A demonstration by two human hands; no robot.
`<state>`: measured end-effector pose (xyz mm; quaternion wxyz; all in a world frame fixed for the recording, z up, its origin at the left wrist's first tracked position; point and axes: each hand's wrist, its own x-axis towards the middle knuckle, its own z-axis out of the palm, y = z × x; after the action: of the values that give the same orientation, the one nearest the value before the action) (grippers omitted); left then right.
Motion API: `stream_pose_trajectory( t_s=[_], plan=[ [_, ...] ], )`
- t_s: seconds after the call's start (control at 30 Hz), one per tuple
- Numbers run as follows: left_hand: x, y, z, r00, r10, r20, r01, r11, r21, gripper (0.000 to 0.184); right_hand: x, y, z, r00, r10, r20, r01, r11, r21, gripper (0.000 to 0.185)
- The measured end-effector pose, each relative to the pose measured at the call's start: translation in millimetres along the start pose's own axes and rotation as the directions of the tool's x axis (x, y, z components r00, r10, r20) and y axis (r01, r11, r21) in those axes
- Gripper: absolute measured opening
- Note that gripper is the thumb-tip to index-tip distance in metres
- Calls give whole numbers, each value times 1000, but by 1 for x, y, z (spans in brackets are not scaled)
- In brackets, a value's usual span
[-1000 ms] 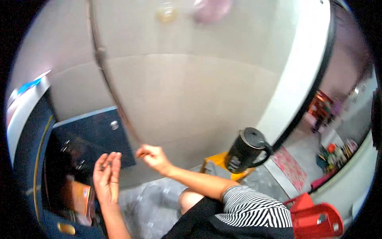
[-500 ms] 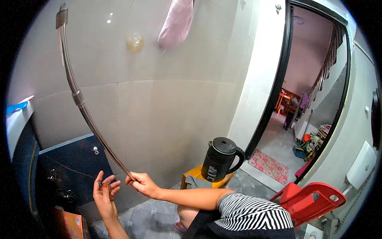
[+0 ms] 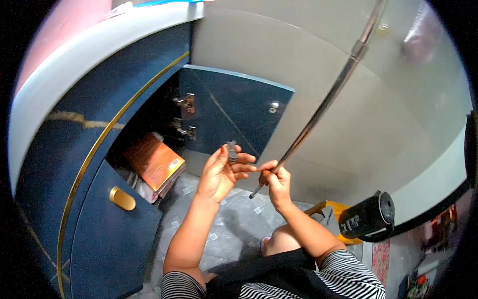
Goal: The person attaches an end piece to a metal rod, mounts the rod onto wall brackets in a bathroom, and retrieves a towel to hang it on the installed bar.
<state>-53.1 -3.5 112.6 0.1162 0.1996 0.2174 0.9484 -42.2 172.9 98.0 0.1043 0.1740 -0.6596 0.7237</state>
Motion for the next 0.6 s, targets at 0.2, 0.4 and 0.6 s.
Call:
stream_pose_trajectory(
  t_s=[0.2,0.4,0.6],
  plan=[
    [2,-2,-10,1000,15,-2,-15,999,-41,33,2,6,5,998,60,25,-62,994,92,14],
    [8,-3,-18,982,105,155,-125,984,124,30,3,16,5,998,20,66,-28,991,127,12],
    [18,0,-27,941,325,95,-295,649,702,26,17,31,9,997,6,75,-15,994,112,9]
  ],
)
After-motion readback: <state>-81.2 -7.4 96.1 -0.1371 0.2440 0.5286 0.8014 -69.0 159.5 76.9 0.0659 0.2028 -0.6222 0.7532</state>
